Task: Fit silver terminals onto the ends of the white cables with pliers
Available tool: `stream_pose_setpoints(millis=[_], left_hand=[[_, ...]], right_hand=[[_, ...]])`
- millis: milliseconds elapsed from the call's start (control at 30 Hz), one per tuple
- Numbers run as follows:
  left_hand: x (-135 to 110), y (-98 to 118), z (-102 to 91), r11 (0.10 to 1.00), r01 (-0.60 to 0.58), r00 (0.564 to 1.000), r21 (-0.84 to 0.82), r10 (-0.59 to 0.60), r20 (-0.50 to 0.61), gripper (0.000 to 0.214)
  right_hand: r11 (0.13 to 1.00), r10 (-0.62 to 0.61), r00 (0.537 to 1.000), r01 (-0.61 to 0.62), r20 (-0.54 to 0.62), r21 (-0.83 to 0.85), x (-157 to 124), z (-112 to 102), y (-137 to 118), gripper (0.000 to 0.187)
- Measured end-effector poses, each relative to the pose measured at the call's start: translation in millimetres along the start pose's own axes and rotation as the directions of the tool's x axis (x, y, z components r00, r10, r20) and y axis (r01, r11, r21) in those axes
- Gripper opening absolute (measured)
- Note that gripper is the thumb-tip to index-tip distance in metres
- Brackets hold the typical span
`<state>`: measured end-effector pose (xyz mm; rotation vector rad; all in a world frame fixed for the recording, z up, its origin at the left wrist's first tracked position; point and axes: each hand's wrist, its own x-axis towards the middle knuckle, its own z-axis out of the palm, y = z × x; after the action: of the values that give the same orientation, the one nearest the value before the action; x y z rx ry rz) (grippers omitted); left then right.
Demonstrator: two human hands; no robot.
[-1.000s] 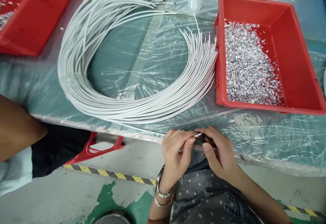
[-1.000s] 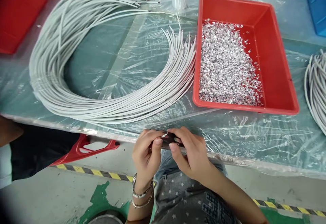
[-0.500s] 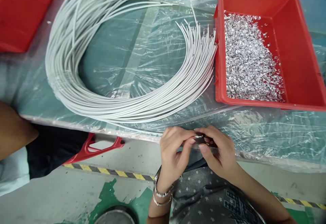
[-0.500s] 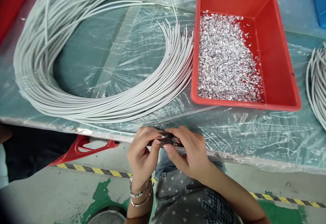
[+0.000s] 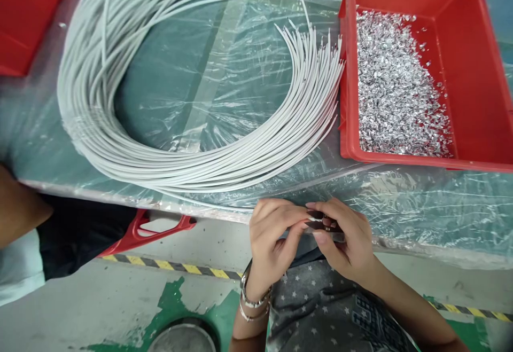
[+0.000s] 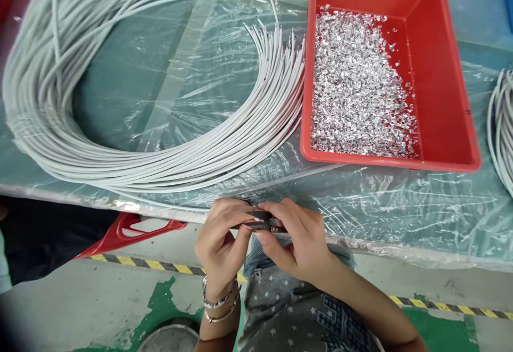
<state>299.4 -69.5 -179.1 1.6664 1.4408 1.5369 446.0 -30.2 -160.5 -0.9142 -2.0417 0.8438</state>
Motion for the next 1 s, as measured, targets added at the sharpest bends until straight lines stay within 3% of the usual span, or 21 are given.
stream_pose_setpoints(millis=[133, 400, 633, 867, 1000], left_hand=[[-2, -1, -0.3, 1.000, 0.008, 1.000, -0.011, -0.008, 0.025, 0.015], [-6, 1, -3.3, 0.986, 0.106, 0.993, -0.130, -0.112, -0.035, 0.010], [-5, -6, -3.7, 0.948, -0.015, 0.996, -0.317, -0.012, -0.083, 0.002], [-5, -13, -5.0, 0.964, -0.161, 0.976, -0.210, 0.123, -0.183, 0.015], [-5, -6, -4.8, 0.985, -0.066, 0.995, -0.160, 0.053, -0.083, 0.026]], right_hand=[[1.000, 0.013, 1.000, -0.013, 0.006, 0.013, 0, 0, -1, 0.021], [0.985, 0.095, 0.995, -0.099, 0.033, 0.145, -2, -6, -2, 0.024], [0.947, 0.178, 0.983, -0.184, 0.047, 0.264, -1, -10, 2, 0.020], [0.944, 0.202, 0.977, -0.214, 0.072, 0.253, -1, -11, 3, 0.016], [0.958, 0.175, 0.982, -0.186, 0.066, 0.221, -1, -12, 3, 0.017]])
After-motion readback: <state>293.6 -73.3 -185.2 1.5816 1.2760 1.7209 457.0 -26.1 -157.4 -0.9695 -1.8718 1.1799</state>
